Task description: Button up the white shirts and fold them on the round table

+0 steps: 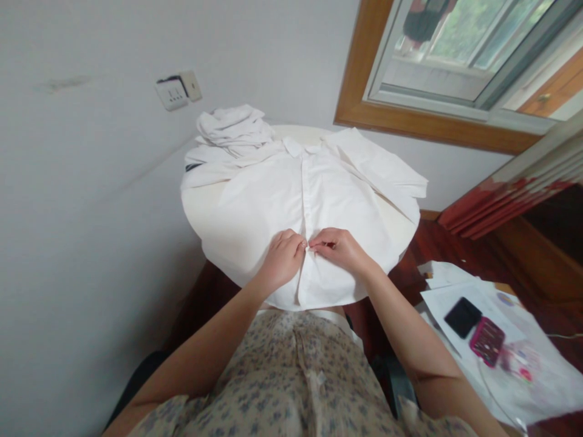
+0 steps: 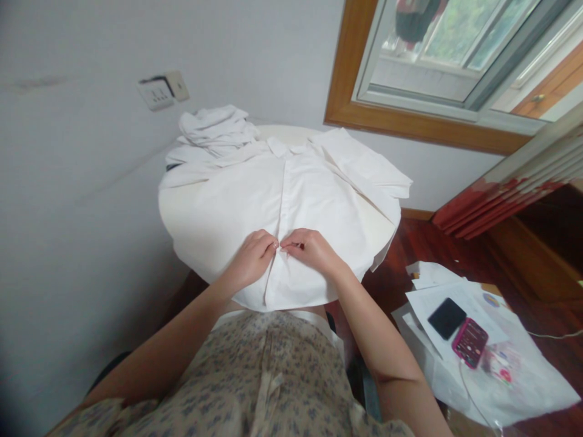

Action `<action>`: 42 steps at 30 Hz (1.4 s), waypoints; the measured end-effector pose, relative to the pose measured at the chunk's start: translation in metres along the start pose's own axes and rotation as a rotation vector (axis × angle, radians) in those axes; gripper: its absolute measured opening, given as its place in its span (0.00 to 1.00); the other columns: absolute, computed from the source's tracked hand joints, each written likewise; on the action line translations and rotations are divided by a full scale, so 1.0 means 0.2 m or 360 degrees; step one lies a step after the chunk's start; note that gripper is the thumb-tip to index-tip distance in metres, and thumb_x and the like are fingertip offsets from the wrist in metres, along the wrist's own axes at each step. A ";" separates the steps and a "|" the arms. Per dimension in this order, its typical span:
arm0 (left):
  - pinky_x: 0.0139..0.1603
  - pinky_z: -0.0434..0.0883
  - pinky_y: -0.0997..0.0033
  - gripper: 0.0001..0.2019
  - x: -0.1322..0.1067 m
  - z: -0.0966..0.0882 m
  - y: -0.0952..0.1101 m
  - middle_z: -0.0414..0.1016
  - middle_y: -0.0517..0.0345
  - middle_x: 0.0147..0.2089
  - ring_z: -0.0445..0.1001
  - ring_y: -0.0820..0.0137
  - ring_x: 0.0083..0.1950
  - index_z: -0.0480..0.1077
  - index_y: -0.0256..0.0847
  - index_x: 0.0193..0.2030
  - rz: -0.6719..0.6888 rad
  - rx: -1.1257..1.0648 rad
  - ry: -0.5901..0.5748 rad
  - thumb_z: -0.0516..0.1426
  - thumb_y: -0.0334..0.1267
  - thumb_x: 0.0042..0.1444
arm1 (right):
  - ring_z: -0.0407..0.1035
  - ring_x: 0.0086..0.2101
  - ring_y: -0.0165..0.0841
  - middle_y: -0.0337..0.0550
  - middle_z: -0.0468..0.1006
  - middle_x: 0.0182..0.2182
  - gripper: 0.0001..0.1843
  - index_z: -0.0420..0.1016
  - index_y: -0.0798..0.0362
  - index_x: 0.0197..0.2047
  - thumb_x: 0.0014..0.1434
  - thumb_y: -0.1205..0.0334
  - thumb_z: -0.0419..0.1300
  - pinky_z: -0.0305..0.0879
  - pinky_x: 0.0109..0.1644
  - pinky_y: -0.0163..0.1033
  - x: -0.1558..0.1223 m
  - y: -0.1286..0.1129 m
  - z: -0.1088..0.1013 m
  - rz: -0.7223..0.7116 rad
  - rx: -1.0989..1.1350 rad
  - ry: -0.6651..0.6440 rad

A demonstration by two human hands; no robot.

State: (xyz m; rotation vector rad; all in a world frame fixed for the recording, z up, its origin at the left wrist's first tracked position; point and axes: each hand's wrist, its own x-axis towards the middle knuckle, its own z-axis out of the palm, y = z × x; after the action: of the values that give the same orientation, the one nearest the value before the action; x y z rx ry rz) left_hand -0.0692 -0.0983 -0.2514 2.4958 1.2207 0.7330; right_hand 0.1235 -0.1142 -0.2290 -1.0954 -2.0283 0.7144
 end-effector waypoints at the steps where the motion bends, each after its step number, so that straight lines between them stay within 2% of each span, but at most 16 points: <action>1: 0.51 0.65 0.60 0.12 0.00 0.00 0.00 0.70 0.52 0.37 0.68 0.64 0.44 0.68 0.39 0.35 0.0006 0.0010 0.0004 0.46 0.34 0.65 | 0.72 0.33 0.29 0.42 0.79 0.33 0.08 0.81 0.51 0.37 0.58 0.66 0.60 0.66 0.39 0.34 -0.01 0.00 0.01 0.0003 -0.0007 0.0015; 6: 0.51 0.65 0.60 0.12 -0.01 -0.03 0.03 0.68 0.53 0.36 0.68 0.64 0.44 0.66 0.40 0.34 0.0052 0.0037 -0.0044 0.49 0.41 0.65 | 0.70 0.32 0.28 0.41 0.78 0.33 0.10 0.80 0.52 0.38 0.57 0.70 0.58 0.64 0.38 0.33 -0.01 0.00 0.06 0.0087 -0.0035 0.0050; 14: 0.48 0.66 0.62 0.10 -0.01 -0.05 0.02 0.69 0.54 0.37 0.68 0.65 0.43 0.66 0.40 0.34 0.0064 -0.0035 -0.0070 0.49 0.39 0.65 | 0.67 0.30 0.28 0.40 0.76 0.31 0.08 0.76 0.53 0.38 0.57 0.69 0.57 0.62 0.37 0.33 -0.02 -0.03 0.08 0.0145 -0.0165 0.0055; 20: 0.47 0.65 0.64 0.11 0.00 -0.05 0.02 0.70 0.55 0.35 0.69 0.66 0.42 0.68 0.40 0.32 0.0029 -0.0106 -0.0122 0.51 0.40 0.64 | 0.64 0.27 0.26 0.35 0.71 0.28 0.07 0.69 0.52 0.40 0.57 0.68 0.56 0.60 0.33 0.31 -0.04 -0.06 0.09 0.0216 -0.0029 0.0112; 23: 0.46 0.65 0.65 0.11 0.02 -0.05 0.02 0.70 0.55 0.33 0.69 0.67 0.40 0.68 0.39 0.30 -0.0037 -0.0082 -0.0136 0.52 0.38 0.63 | 0.62 0.27 0.27 0.35 0.70 0.28 0.04 0.68 0.52 0.37 0.56 0.67 0.58 0.58 0.34 0.32 -0.05 -0.07 0.10 0.0239 -0.0221 0.0164; 27: 0.45 0.65 0.65 0.11 0.03 -0.04 0.03 0.69 0.56 0.32 0.68 0.68 0.39 0.68 0.39 0.28 -0.0099 0.0000 -0.0098 0.52 0.37 0.62 | 0.63 0.30 0.30 0.38 0.69 0.28 0.06 0.68 0.52 0.35 0.54 0.65 0.62 0.57 0.35 0.34 -0.06 -0.07 0.11 0.0265 -0.0514 0.0261; 34: 0.45 0.67 0.63 0.10 0.01 -0.04 0.06 0.69 0.54 0.33 0.68 0.66 0.39 0.68 0.40 0.30 -0.0076 0.0080 -0.0011 0.50 0.34 0.62 | 0.64 0.32 0.30 0.39 0.71 0.28 0.05 0.71 0.52 0.32 0.60 0.62 0.59 0.57 0.37 0.34 -0.08 -0.08 0.10 0.0239 -0.0599 0.0119; 38: 0.46 0.67 0.63 0.10 0.00 -0.04 0.05 0.68 0.53 0.34 0.68 0.65 0.40 0.67 0.40 0.31 -0.0074 0.0100 0.0014 0.49 0.34 0.62 | 0.67 0.34 0.31 0.41 0.74 0.32 0.10 0.73 0.52 0.35 0.66 0.61 0.52 0.58 0.40 0.35 -0.08 -0.08 0.10 0.0243 -0.0591 0.0091; 42: 0.46 0.67 0.62 0.10 0.01 -0.02 0.03 0.69 0.52 0.35 0.69 0.64 0.41 0.67 0.39 0.31 -0.0091 0.0054 0.0008 0.48 0.33 0.62 | 0.68 0.35 0.33 0.44 0.75 0.31 0.14 0.72 0.52 0.34 0.67 0.59 0.49 0.57 0.38 0.36 -0.04 -0.12 0.13 0.0349 -0.0767 0.0073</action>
State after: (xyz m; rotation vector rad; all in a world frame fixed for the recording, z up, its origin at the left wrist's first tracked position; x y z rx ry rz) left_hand -0.0675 -0.1005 -0.2444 2.4761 1.3110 0.7104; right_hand 0.0940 -0.1361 -0.2299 -1.6104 -2.1166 0.2994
